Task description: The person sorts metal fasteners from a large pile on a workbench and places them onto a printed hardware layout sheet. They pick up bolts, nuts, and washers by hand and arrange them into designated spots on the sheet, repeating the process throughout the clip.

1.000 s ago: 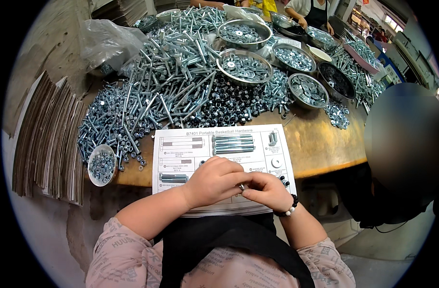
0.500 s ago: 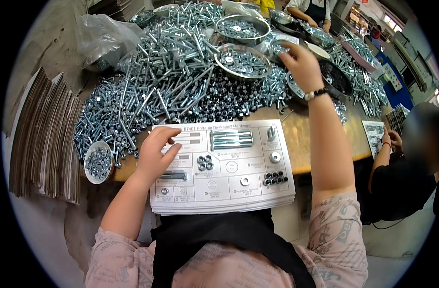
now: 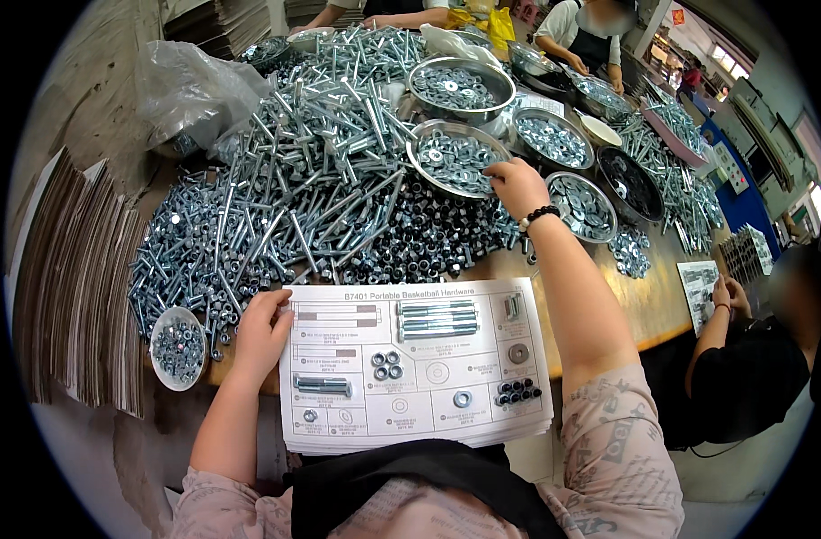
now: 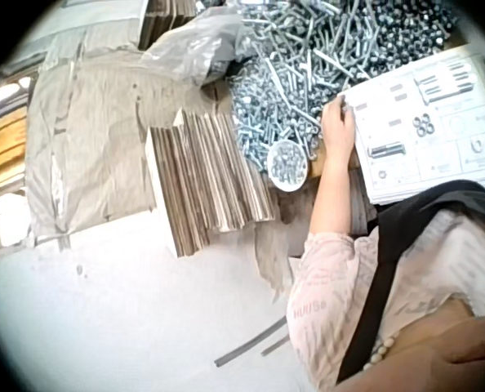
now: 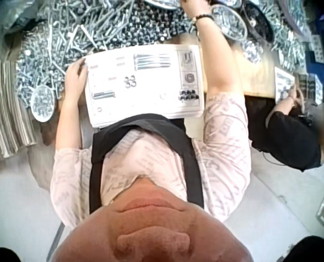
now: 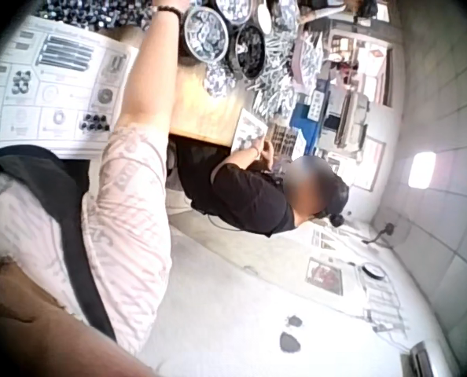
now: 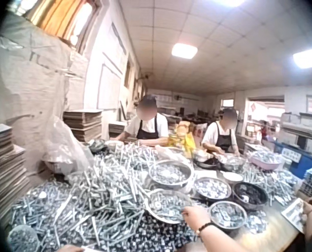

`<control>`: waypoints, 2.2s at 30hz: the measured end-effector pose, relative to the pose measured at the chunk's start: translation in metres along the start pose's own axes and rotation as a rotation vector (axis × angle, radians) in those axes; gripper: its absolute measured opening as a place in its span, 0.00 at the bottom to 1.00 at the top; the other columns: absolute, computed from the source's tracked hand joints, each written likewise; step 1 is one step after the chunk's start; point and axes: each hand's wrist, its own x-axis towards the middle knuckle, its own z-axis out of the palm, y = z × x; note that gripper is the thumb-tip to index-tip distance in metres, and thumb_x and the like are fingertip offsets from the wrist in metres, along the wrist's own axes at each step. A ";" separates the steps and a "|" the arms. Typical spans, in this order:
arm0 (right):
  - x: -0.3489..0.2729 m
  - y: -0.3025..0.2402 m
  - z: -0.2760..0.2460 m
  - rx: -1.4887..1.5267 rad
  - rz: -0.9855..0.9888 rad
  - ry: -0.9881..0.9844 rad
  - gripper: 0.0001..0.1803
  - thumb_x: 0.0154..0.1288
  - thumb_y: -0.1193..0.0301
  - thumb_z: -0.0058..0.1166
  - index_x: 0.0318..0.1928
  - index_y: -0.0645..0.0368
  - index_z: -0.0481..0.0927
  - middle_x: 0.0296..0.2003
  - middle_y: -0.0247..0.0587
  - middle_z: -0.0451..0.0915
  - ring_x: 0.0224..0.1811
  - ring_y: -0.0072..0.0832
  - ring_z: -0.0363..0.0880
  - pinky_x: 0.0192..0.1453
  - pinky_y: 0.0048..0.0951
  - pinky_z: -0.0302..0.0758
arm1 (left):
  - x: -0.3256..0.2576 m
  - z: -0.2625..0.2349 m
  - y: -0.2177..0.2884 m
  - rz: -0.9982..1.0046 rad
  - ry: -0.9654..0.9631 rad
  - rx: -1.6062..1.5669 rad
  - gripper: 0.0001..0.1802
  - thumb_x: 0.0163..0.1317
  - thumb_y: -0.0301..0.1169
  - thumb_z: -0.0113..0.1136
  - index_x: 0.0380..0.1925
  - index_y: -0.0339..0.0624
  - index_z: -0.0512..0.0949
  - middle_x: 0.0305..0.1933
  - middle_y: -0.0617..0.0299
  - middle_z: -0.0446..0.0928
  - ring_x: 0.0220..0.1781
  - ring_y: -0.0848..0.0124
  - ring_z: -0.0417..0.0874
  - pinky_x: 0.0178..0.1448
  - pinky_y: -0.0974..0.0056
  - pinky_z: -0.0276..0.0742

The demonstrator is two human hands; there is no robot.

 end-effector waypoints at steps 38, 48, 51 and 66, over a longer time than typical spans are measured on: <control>-0.168 -0.171 -0.056 1.686 0.149 -0.514 0.07 0.68 0.72 0.40 0.41 0.63 0.66 0.31 0.41 0.75 0.29 0.23 0.75 0.33 0.22 0.71 | -0.025 -0.002 0.130 0.473 0.036 -0.500 0.16 0.49 0.25 0.65 0.39 0.36 0.74 0.29 0.59 0.75 0.25 0.73 0.77 0.29 0.71 0.74; -0.190 -0.183 -0.066 1.463 0.087 -0.579 0.09 0.62 0.74 0.50 0.43 0.62 0.70 0.31 0.35 0.75 0.29 0.18 0.73 0.33 0.19 0.71 | -0.053 -0.004 0.126 0.364 -0.072 -0.571 0.22 0.45 0.23 0.69 0.40 0.37 0.70 0.28 0.62 0.76 0.30 0.78 0.77 0.32 0.73 0.73; -0.178 -0.181 -0.073 1.153 0.007 -0.616 0.06 0.59 0.72 0.54 0.35 0.62 0.75 0.26 0.34 0.76 0.27 0.17 0.74 0.31 0.21 0.71 | -0.052 0.001 0.120 0.357 -0.114 -0.538 0.23 0.44 0.25 0.69 0.41 0.39 0.70 0.27 0.62 0.76 0.28 0.77 0.76 0.31 0.72 0.73; -0.136 -0.032 -0.091 0.605 0.208 -0.019 0.16 0.59 0.70 0.53 0.46 0.63 0.75 0.29 0.37 0.79 0.28 0.21 0.74 0.33 0.21 0.71 | 0.014 -0.005 -0.003 -0.017 -0.131 0.283 0.18 0.55 0.30 0.54 0.48 0.43 0.73 0.42 0.50 0.74 0.45 0.54 0.75 0.50 0.57 0.70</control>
